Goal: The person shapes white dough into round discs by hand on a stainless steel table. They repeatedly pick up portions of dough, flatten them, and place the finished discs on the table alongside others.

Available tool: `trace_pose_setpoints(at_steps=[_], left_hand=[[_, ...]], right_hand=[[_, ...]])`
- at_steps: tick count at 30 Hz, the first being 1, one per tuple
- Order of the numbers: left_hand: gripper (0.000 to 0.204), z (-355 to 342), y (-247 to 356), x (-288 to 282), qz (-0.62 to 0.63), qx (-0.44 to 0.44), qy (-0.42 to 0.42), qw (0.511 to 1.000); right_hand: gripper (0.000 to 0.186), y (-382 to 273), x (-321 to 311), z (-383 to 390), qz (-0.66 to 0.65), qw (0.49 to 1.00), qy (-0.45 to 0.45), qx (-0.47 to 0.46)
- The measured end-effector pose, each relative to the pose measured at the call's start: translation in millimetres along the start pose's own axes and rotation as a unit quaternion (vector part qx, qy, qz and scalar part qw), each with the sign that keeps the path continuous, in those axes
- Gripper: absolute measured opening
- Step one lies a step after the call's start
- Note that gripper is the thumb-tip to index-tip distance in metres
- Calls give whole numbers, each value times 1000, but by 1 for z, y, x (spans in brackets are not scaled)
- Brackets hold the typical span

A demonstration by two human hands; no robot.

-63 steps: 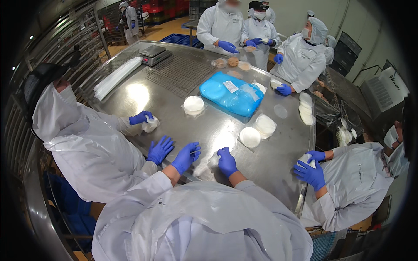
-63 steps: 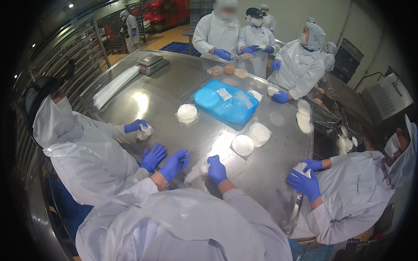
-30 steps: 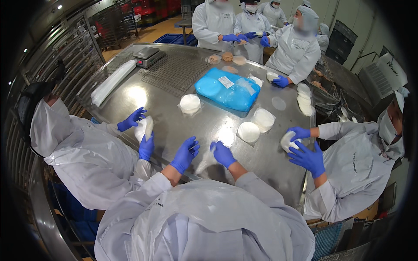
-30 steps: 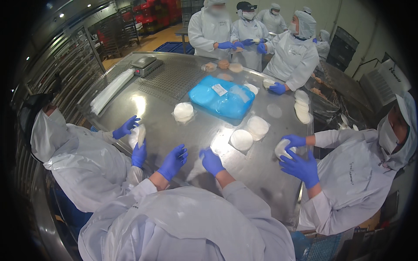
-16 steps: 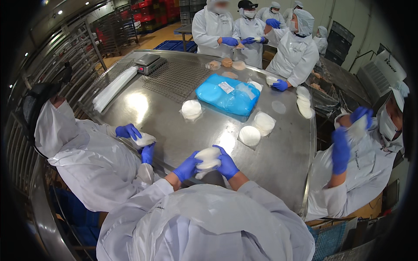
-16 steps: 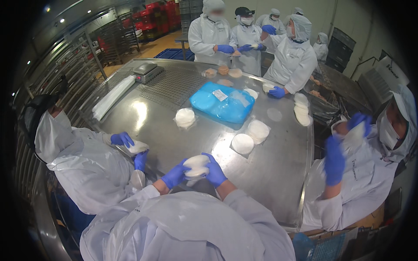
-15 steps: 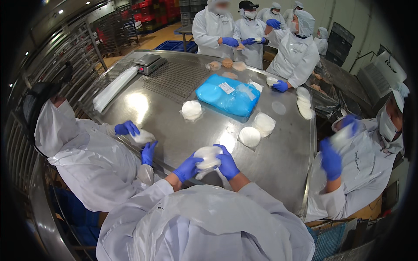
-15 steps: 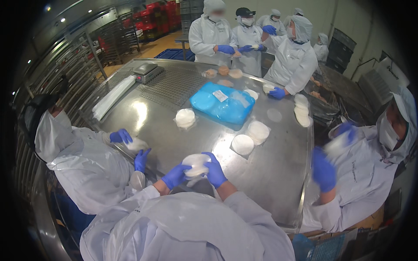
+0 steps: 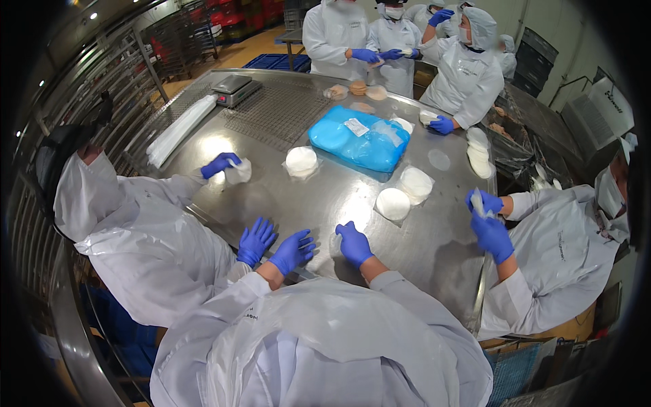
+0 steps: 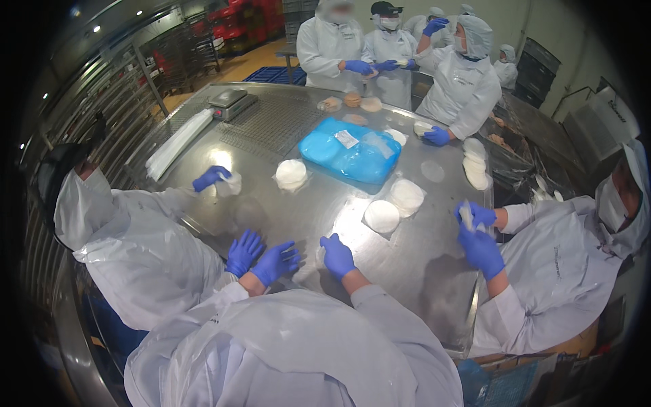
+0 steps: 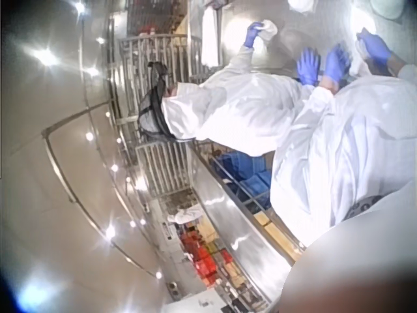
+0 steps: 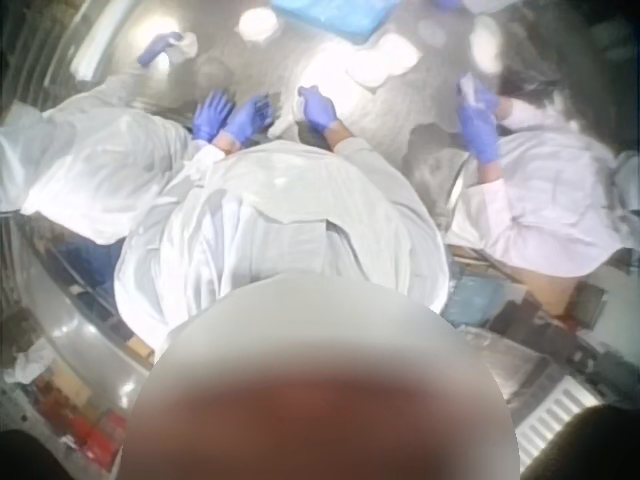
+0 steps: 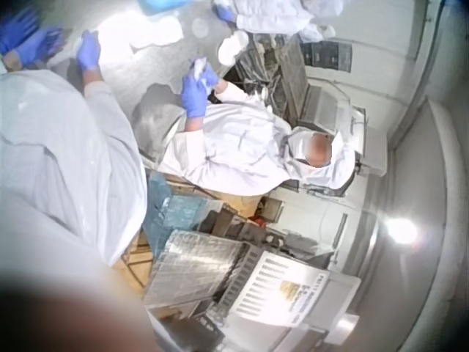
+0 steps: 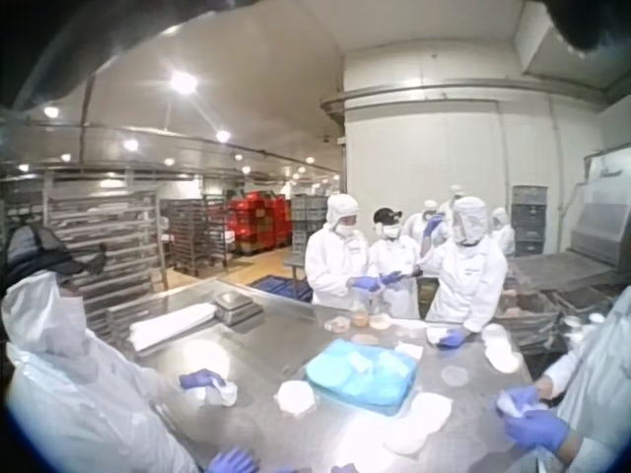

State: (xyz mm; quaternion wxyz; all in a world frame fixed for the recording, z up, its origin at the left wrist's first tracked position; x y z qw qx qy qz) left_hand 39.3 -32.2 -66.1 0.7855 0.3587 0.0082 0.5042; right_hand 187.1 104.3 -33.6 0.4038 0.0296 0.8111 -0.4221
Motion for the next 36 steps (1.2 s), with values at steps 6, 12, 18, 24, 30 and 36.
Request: trace_pose_setpoints(at_steps=[6,12,18,24,30,36], left_hand=[[84,-2,-8,-9,-98,-34,61,993],[92,-9,-12,-9,-123,-36,92,988],[65,-14,-14,-15,-130,-36,94,986],[40,-13,-13,-7,-117,8,60,991],[40,-13,-11,-13,-121,-12,25,992],[65,-6,-5,-9,-193,46,-42,979]], right_hand=[[26,1,4,8,-3,999,32,-30],[29,8,2,7,-22,999,30,5],[30,11,5,7,-28,999,43,-4],[29,11,4,9,-23,999,36,-3],[27,9,3,6,-38,998,45,5],[28,12,4,11,-25,998,50,12]])
Point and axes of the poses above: each hand's wrist, its own z-axis away from the middle knuckle, its own x-axis out of the palm, y = z × x, the point moved 5 cm from there along -z, towards the middle knuckle, and after that the axes turned 14 degrees about y, right-handed, at the moved point
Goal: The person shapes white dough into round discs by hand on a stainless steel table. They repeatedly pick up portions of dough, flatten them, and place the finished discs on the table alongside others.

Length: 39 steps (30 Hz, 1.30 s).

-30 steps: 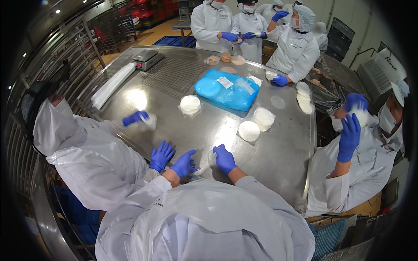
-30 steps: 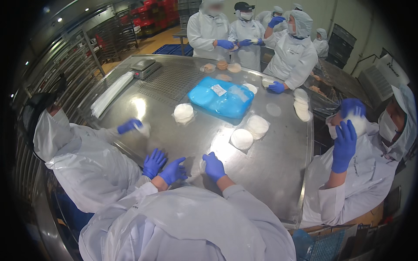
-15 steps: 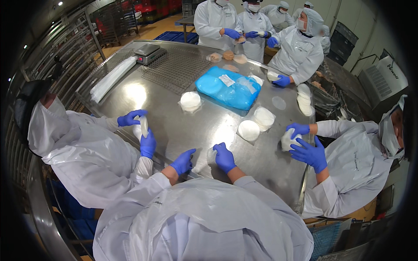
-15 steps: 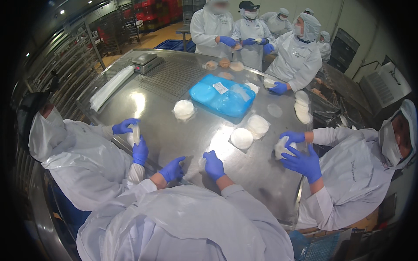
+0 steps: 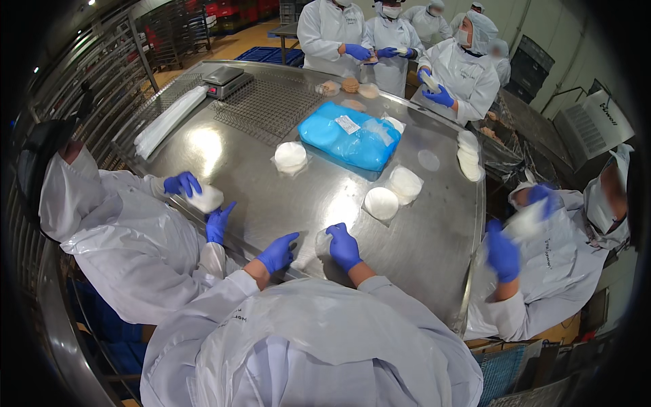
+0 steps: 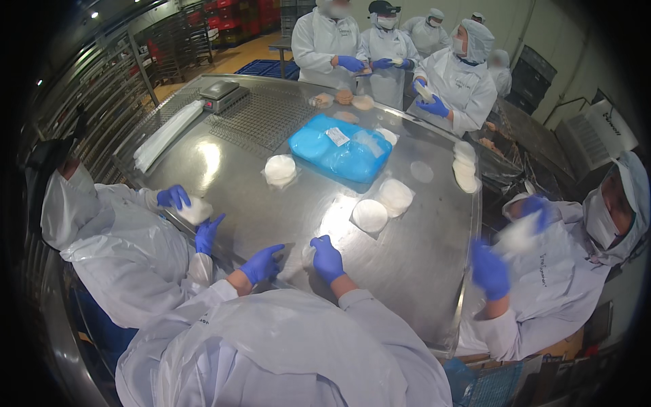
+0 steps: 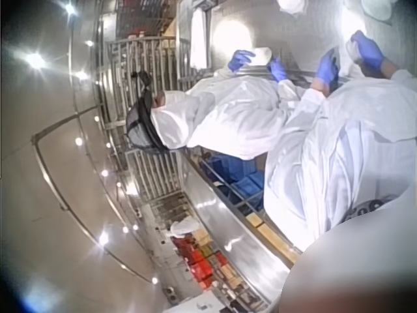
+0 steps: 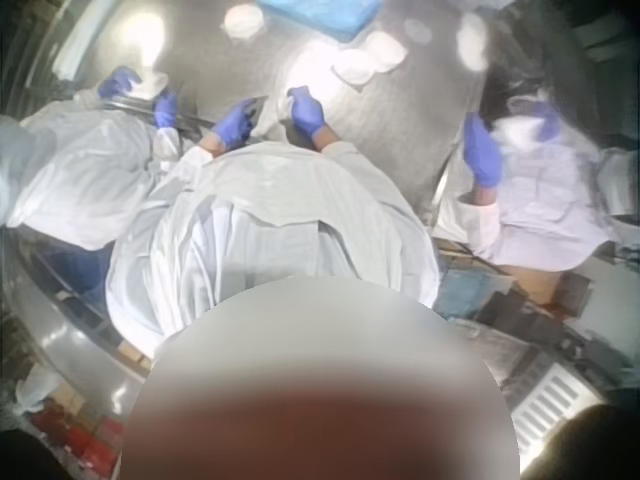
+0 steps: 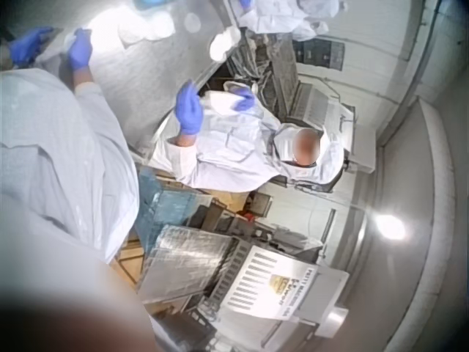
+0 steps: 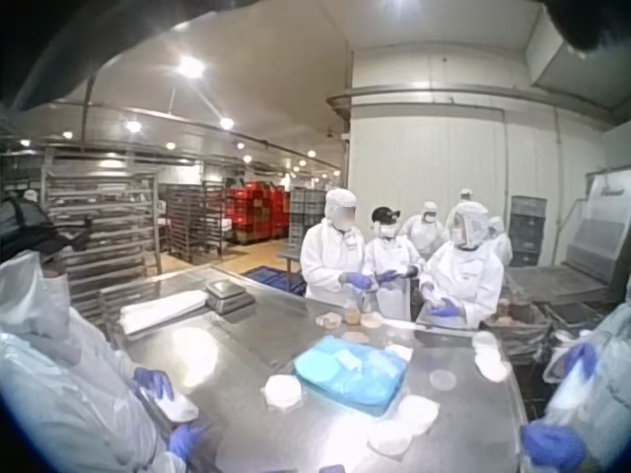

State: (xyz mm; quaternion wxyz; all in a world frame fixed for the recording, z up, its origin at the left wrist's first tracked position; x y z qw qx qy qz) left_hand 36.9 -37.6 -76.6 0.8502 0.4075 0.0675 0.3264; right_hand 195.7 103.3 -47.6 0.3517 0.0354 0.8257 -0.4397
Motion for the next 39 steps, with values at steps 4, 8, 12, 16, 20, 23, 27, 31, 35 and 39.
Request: trace_pose_setpoints(at_steps=[4,8,12,16,20,23,27,31,35,39], left_hand=[[63,-6,-6,-9,-64,63,-29,995],[58,-12,-14,-6,90,-39,17,995],[58,-15,-17,-10,56,-1,-15,998],[57,-11,-16,-8,48,8,-8,999],[56,6,-4,2,103,-36,28,994],[49,-7,-13,-4,103,-29,12,994],[48,-11,-16,-7,62,8,0,998],[50,3,-6,2,116,-54,42,991],[47,-11,-16,-6,87,-14,7,996],[47,-14,-20,-8,104,-33,17,994]], right_hand=[[30,0,0,1,-18,1000,7,-12],[30,0,-2,1,-23,1000,10,-13],[30,-7,-6,1,-7,1000,-11,1],[30,-5,-6,2,-12,1000,-7,3],[29,-3,-6,3,-21,1000,1,-3],[28,-3,-5,3,-23,1000,0,0],[29,-4,-7,3,-19,1000,-9,6],[29,0,-5,4,-16,1000,-7,5],[28,0,-5,4,-21,1000,-6,-2],[27,0,-5,3,-29,999,-13,7]])
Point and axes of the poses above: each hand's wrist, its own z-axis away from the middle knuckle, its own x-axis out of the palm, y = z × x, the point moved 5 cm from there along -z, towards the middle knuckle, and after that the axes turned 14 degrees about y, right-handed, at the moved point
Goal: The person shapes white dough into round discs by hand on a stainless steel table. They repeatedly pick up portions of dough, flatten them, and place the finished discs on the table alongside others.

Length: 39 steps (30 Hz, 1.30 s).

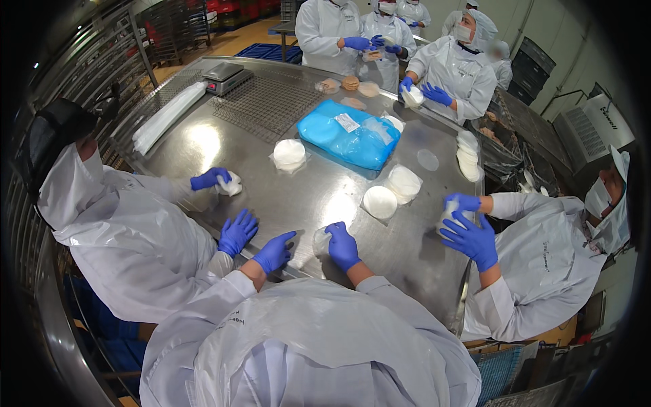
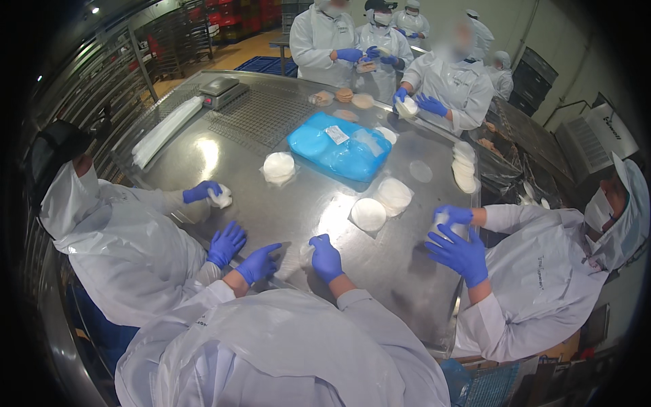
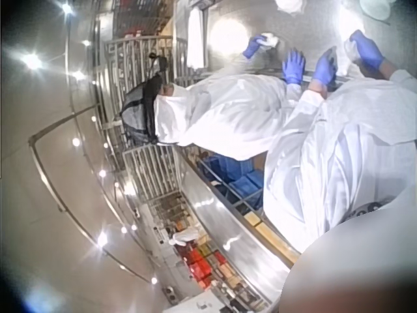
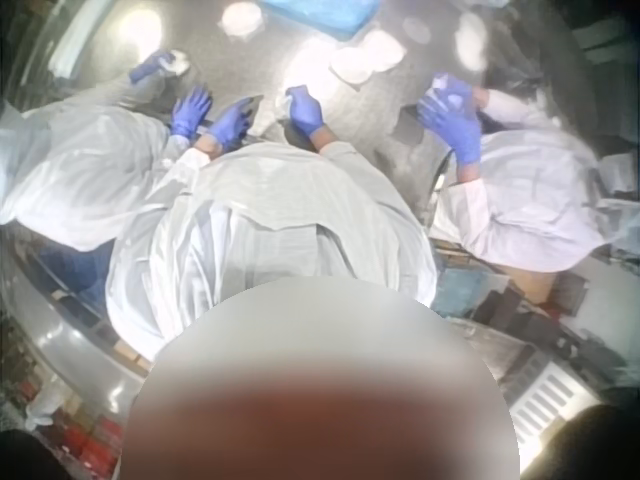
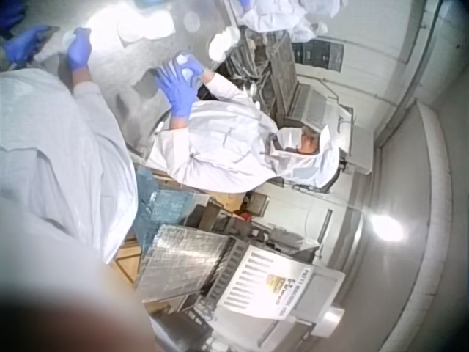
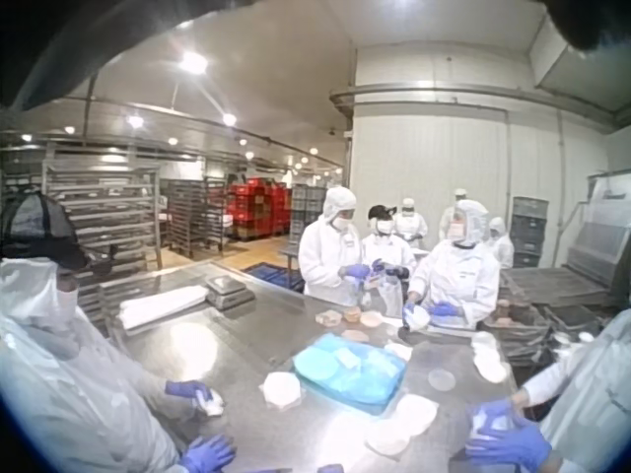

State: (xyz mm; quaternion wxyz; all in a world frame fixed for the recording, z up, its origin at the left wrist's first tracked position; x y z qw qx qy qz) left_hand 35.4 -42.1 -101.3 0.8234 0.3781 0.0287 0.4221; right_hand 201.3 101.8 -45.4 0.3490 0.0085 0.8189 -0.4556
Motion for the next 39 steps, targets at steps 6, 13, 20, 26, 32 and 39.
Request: trace_pose_setpoints(at_steps=[6,13,20,26,32,39], left_hand=[[44,3,2,0,26,-20,14,999],[42,12,7,5,41,-19,18,999],[41,6,6,3,13,-4,6,1000],[43,-2,2,4,-13,-21,30,999],[54,2,3,1,-18,8,21,1000],[56,14,9,15,14,-25,24,999]], right_hand=[[27,-3,-2,-1,-8,1000,25,-4],[25,-1,-1,1,2,1000,14,-6],[27,-3,-3,0,-16,999,35,-17],[33,-25,-10,-13,-48,998,-35,-18],[44,-152,-98,-49,-205,960,135,-131],[22,1,12,-23,9,999,2,-46]])
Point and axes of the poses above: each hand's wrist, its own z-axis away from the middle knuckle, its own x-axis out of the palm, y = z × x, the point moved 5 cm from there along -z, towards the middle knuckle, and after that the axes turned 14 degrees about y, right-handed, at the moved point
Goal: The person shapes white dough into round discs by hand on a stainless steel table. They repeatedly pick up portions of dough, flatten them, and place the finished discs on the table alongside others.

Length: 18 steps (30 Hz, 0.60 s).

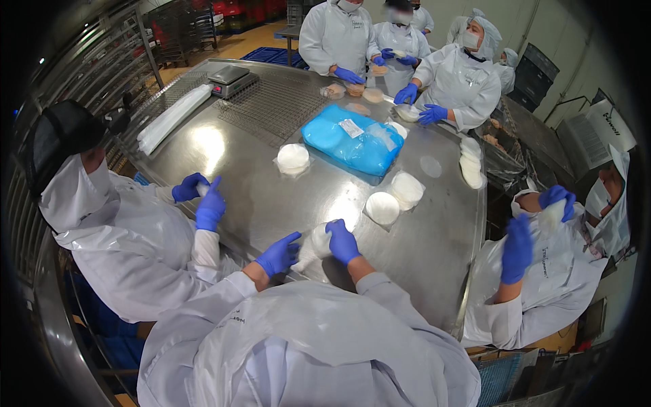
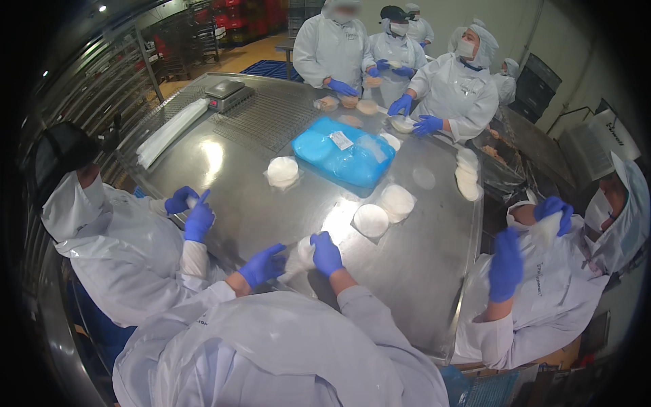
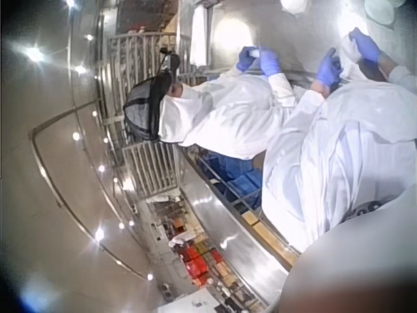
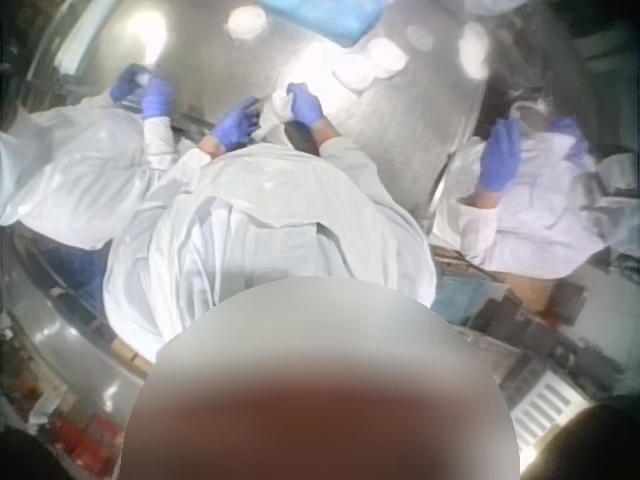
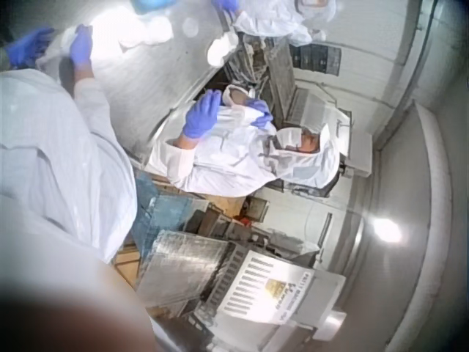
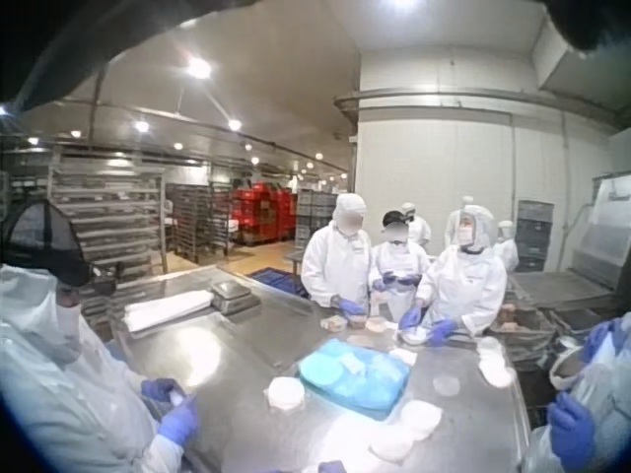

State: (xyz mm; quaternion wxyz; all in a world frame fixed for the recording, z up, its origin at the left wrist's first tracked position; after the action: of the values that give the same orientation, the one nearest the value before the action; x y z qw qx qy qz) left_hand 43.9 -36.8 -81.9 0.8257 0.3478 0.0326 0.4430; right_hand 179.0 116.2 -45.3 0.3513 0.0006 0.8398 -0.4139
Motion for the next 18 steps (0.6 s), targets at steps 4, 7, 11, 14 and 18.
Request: trace_pose_setpoints(at_steps=[4,7,11,14,18], left_hand=[[52,19,1,12,103,-10,-81,991],[48,9,-5,12,105,18,-154,982],[42,22,6,22,27,130,-150,980],[40,5,12,18,81,164,-142,973],[43,-1,18,-8,56,119,99,986]], right_hand=[[31,-29,-7,-8,-416,870,-102,242],[47,-26,6,22,-489,838,-71,233],[44,-20,6,35,-596,696,-89,391],[40,-112,-54,-3,-295,955,-25,-25],[32,-84,-25,3,-149,986,-54,-50]])
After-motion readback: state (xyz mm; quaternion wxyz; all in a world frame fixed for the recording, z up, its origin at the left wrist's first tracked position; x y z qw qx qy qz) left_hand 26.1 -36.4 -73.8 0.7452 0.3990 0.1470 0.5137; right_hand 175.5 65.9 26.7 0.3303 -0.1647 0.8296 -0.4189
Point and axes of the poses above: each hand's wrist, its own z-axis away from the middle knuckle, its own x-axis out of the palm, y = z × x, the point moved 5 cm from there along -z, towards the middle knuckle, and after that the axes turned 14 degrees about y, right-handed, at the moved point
